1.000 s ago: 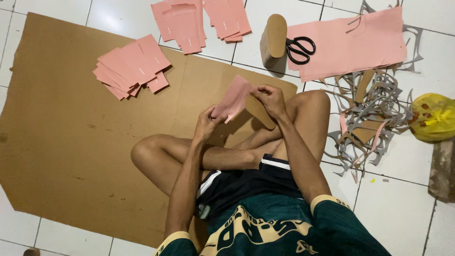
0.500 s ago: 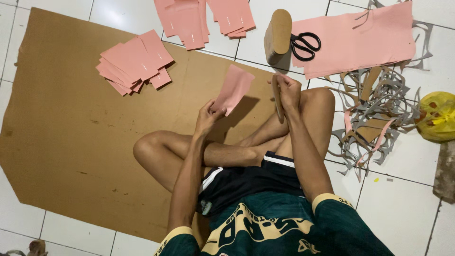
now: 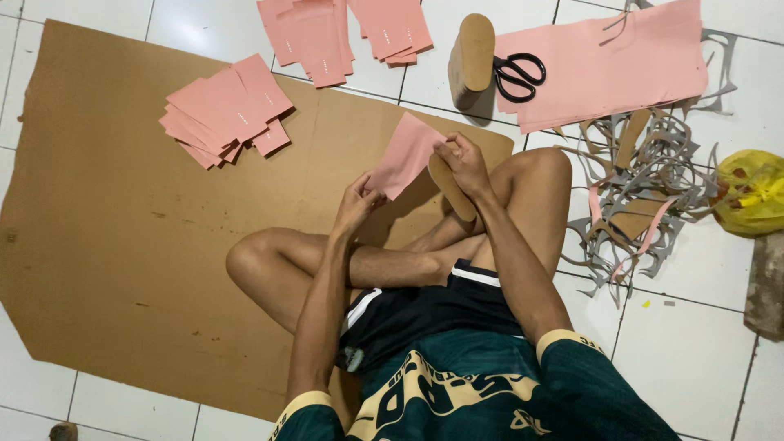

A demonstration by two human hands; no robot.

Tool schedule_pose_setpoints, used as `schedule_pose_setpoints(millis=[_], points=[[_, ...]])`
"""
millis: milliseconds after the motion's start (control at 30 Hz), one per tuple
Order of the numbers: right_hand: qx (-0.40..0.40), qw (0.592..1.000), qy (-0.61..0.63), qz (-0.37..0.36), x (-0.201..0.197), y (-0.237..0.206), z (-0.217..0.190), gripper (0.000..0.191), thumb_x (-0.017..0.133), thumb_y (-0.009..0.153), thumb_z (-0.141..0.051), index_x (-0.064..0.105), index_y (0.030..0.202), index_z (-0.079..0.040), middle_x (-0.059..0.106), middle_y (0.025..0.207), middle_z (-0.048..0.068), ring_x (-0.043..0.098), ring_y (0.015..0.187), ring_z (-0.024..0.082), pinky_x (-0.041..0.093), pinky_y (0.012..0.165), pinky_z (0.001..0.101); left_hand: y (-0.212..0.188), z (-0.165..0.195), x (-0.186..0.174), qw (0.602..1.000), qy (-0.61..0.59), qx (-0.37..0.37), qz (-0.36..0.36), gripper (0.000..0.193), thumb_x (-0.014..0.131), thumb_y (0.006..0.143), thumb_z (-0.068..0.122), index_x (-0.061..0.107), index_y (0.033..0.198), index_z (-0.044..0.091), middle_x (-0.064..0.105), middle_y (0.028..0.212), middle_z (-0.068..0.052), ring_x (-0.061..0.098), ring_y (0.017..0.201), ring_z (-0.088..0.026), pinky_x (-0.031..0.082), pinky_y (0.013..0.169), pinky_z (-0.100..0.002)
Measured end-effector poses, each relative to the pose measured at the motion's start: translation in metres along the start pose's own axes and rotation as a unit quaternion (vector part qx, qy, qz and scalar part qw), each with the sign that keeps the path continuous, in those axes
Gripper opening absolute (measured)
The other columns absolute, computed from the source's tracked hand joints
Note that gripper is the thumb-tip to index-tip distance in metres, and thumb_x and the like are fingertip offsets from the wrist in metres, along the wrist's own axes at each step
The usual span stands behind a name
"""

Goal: The person sits on the floor and repeatedly places a grey insole onto a pink rectangular sheet, presses the edges, and sets the assembled unit aside. The person handles multiple pink sheets and grey insoles, stacking the finished units nearby.

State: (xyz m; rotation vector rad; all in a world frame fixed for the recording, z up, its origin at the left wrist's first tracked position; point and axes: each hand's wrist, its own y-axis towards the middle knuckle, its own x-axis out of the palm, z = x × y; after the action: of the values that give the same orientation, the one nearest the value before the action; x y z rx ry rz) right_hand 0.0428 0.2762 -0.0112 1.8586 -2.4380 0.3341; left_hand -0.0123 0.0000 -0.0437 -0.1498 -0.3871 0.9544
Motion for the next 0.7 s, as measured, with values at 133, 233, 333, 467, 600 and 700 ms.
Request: schedule_pose_setpoints(millis=[133,233,333,467,600,700], points=[[-0.052,0.995,-0.079,0.031,-0.008,-0.001,0.004,0.024,0.069,0.104,-0.019,0.07,0.111,0.004,0.074,0.089,0.004,0.065,0.078,0.006,0.051,0.068,0.0215,0.0,0.002,0.004,0.999,0.045,-0.008,0.021,0.046,0.059,0.093,-0.005,0.06,0.139,0.0,0.058,0.072,0.001,0.053,0.063,-0.004,0.048,0.061,-0.021],[-0.124,0.965,-0.202,0.115,-0.017,0.002,0.007,0.028,0.065,0.107,-0.022,0.074,0.113,0.003,0.076,0.096,0.004,0.068,0.087,0.007,0.054,0.076,0.023,0.001,-0.001,0.006,1.0,0.004,-0.012,0.02,0.047,0.061,0.094,-0.005,0.057,0.14,0.001,0.062,0.079,0.002,0.059,0.07,-0.004,0.053,0.067,-0.021],[-0.088,0.957,-0.156,0.23,-0.037,0.008,0.007,0.035,0.061,0.107,-0.031,0.073,0.11,0.002,0.075,0.094,0.001,0.065,0.085,0.006,0.052,0.076,0.0229,0.001,-0.006,0.003,1.0,-0.009,-0.011,0.009,0.047,0.061,0.095,-0.005,0.059,0.141,-0.001,0.065,0.086,0.0,0.058,0.073,-0.005,0.051,0.068,-0.021],[-0.025,0.941,-0.141,0.306,-0.057,0.014,0.006,0.041,0.062,0.105,-0.039,0.077,0.102,0.0,0.071,0.084,0.001,0.059,0.077,0.006,0.049,0.071,0.0223,0.012,-0.013,-0.005,0.999,-0.003,0.024,0.035,0.055,0.062,0.092,-0.003,0.05,0.146,0.0,0.069,0.103,-0.008,0.065,0.087,-0.012,0.054,0.074,-0.026],[0.027,0.939,-0.11,0.324,-0.053,0.012,0.01,0.052,0.06,0.115,-0.042,0.067,0.098,0.006,0.059,0.085,0.006,0.05,0.078,0.011,0.044,0.069,0.0271,0.018,-0.022,-0.006,0.894,0.355,0.215,0.171,0.052,0.067,0.1,0.004,0.044,0.144,-0.009,0.064,0.126,-0.031,0.068,0.111,-0.037,0.057,0.091,-0.042],[0.013,0.968,-0.04,0.248,-0.045,0.012,0.01,0.039,0.063,0.105,-0.039,0.07,0.104,0.0,0.07,0.091,0.001,0.061,0.082,0.007,0.05,0.073,0.0219,0.012,-0.027,-0.005,0.819,0.459,0.265,0.221,0.05,0.066,0.092,0.003,0.048,0.138,-0.008,0.062,0.126,-0.034,0.064,0.115,-0.048,0.055,0.098,-0.048]])
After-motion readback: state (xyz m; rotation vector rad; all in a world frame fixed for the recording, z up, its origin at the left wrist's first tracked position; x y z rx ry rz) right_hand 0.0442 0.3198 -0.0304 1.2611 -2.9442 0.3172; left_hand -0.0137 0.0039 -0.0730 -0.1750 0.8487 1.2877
